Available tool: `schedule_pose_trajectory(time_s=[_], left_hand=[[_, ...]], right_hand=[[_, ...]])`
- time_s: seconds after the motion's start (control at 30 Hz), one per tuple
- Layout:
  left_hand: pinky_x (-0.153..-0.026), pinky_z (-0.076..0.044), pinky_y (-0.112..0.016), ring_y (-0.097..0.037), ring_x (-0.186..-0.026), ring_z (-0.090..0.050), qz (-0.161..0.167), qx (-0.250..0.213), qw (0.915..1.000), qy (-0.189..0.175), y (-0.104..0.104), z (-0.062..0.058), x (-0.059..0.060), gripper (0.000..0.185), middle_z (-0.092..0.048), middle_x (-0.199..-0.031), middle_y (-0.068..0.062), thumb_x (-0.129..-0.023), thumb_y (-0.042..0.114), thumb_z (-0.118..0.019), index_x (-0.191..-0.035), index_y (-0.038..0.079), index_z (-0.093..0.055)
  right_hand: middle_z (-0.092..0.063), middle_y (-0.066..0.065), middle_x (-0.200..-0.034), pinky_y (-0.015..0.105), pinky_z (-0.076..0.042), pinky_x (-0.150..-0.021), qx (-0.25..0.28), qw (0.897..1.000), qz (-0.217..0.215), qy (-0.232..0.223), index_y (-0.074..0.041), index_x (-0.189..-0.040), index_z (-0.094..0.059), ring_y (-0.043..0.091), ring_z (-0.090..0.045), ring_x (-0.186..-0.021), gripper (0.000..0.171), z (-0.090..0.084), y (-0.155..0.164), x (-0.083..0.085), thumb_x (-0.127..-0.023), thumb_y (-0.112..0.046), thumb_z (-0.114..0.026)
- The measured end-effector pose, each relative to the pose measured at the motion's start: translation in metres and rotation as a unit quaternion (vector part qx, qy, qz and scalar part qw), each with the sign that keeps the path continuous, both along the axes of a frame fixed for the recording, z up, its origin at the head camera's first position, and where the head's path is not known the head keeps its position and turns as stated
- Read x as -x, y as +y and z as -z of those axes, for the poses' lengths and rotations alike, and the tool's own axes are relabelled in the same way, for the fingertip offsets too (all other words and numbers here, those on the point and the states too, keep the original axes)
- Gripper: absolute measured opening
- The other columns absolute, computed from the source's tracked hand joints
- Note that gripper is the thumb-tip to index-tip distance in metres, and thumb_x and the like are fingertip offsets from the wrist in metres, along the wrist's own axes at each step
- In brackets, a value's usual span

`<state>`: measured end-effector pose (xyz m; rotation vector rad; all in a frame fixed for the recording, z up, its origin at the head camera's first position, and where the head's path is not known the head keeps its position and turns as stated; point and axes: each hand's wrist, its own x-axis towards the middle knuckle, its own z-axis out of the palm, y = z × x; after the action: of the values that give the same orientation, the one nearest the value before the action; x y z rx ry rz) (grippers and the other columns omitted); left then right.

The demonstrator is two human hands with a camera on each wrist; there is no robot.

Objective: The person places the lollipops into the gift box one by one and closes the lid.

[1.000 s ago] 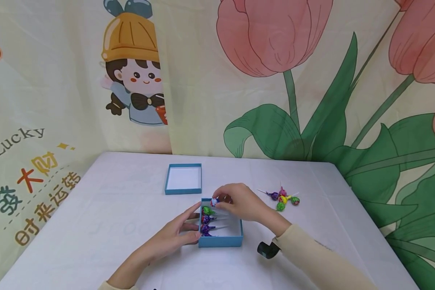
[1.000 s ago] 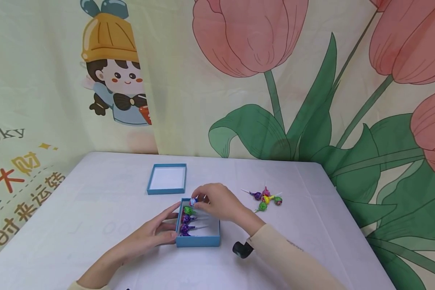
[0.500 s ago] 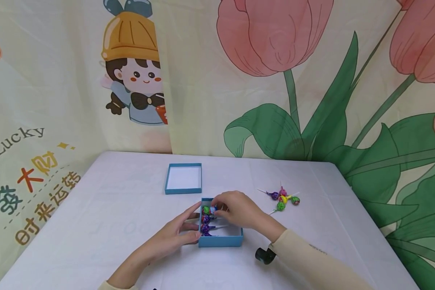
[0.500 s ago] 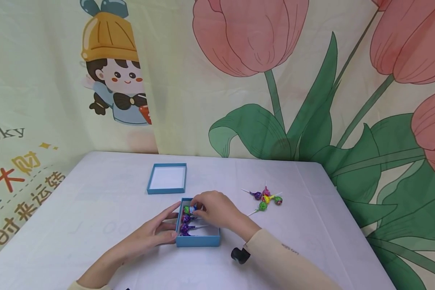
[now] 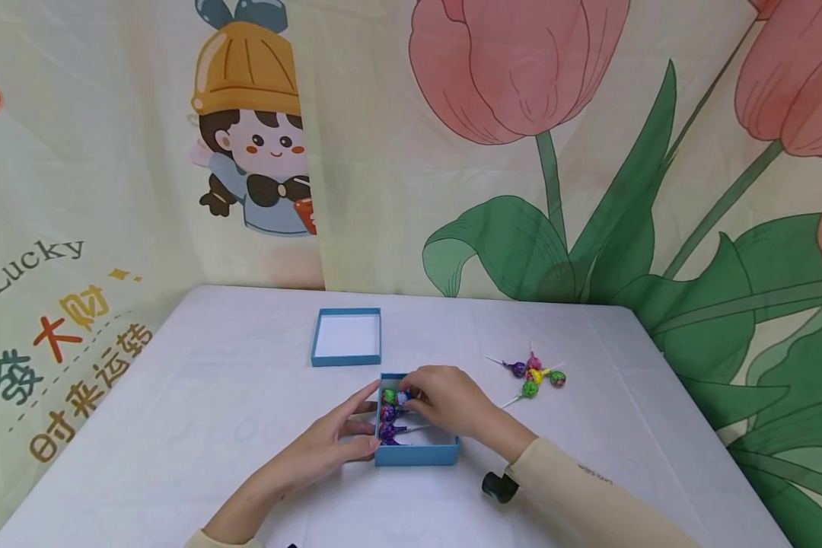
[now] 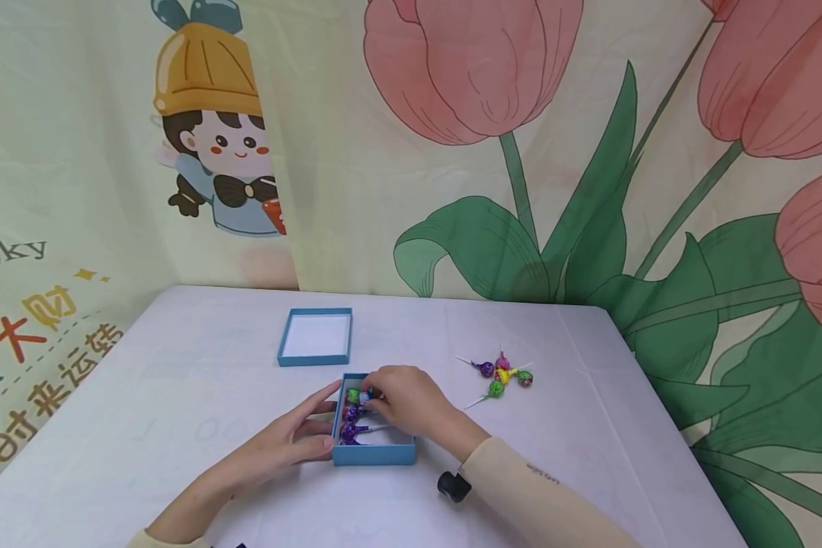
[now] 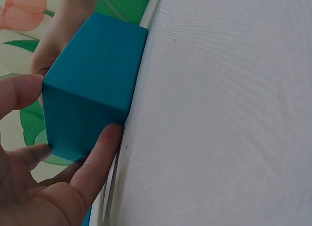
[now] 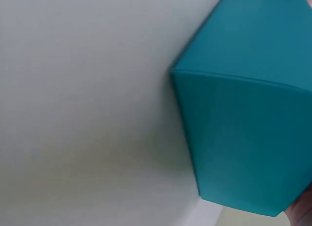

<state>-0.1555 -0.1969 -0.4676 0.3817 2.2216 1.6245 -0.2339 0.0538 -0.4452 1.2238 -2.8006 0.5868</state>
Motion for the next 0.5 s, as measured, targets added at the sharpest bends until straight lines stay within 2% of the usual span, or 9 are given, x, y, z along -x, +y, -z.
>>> schedule_pose_trajectory(time_s=[0.5], left_hand=[[-0.11, -0.051, -0.055, -0.043, -0.143, -0.051, 0.006, -0.012, 0.9999, 0.002, -0.0001, -0.0005, -0.0009, 0.083, -0.036, -0.165, -0.024, -0.104, 0.028, -0.07, -0.171, 0.028, -0.02]], right_hand=[[-0.078, -0.003, -0.106, 0.024, -0.059, -0.085, -0.005, 0.999, -0.002, 0.052, -0.014, -0.12, -0.077, 0.005, -0.069, -0.09, 0.022, 0.0081, -0.0021, -0.0032, -0.101, -0.024, -0.076]])
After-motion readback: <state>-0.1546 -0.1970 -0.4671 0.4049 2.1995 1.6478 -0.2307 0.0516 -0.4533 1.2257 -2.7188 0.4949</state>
